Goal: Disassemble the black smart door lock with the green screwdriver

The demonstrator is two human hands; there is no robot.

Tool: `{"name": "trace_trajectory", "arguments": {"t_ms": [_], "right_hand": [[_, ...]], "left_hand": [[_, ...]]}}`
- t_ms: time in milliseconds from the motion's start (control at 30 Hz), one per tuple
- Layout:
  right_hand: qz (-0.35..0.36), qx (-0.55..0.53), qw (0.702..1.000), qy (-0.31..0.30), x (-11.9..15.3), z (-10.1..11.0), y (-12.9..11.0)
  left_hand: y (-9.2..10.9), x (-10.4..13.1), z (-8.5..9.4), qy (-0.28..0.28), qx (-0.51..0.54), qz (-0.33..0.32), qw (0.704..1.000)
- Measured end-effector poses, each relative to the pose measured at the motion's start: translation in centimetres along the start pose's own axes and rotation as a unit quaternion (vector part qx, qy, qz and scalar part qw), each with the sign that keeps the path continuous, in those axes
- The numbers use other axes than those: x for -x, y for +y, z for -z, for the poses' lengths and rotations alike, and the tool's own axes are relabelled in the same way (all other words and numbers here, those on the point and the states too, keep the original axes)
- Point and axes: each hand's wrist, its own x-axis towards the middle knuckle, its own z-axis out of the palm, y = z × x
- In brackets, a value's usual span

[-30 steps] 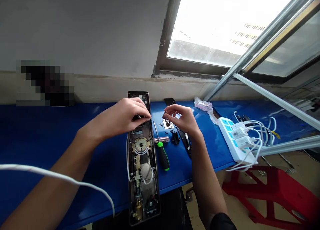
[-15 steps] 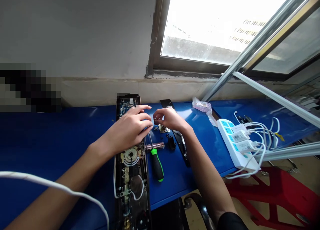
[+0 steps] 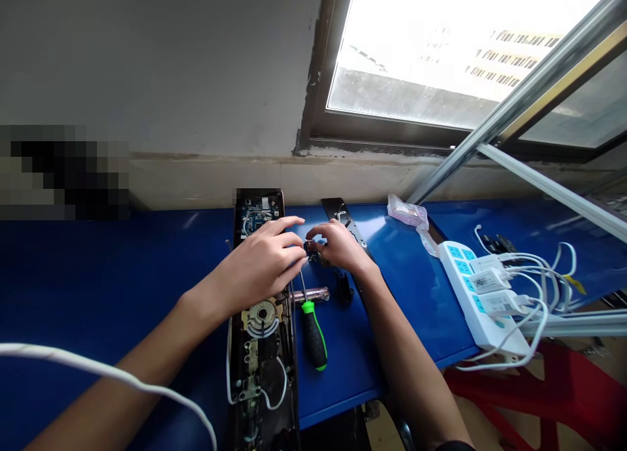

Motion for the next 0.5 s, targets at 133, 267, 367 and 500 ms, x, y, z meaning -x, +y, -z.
{"name": "trace_trajectory", "arguments": {"t_ms": [133, 267, 367, 500], "right_hand": [[-0.003, -0.001, 1.0, 0.009, 0.2, -0.14, -0.06], [-0.007, -0.004, 1.0, 0.019, 0.41, -0.17, -0.27], [-0.005, -0.007, 1.0, 0.021, 0.49, -0.07, -0.4], [-0.007, -0.013, 1.0, 0.027, 0.84, 0.62, -0.98]], "left_hand": [[-0.01, 0.01, -0.14, -0.002, -0.001, 0.003, 1.0], [0.04, -0.1, -0.03, -0.005, -0.003, 0.0, 1.0], [0.06, -0.15, -0.04, -0.004, -0.008, -0.005, 1.0], [0.0, -0.07, 0.05, -0.006, -0.005, -0.005, 1.0]]}}
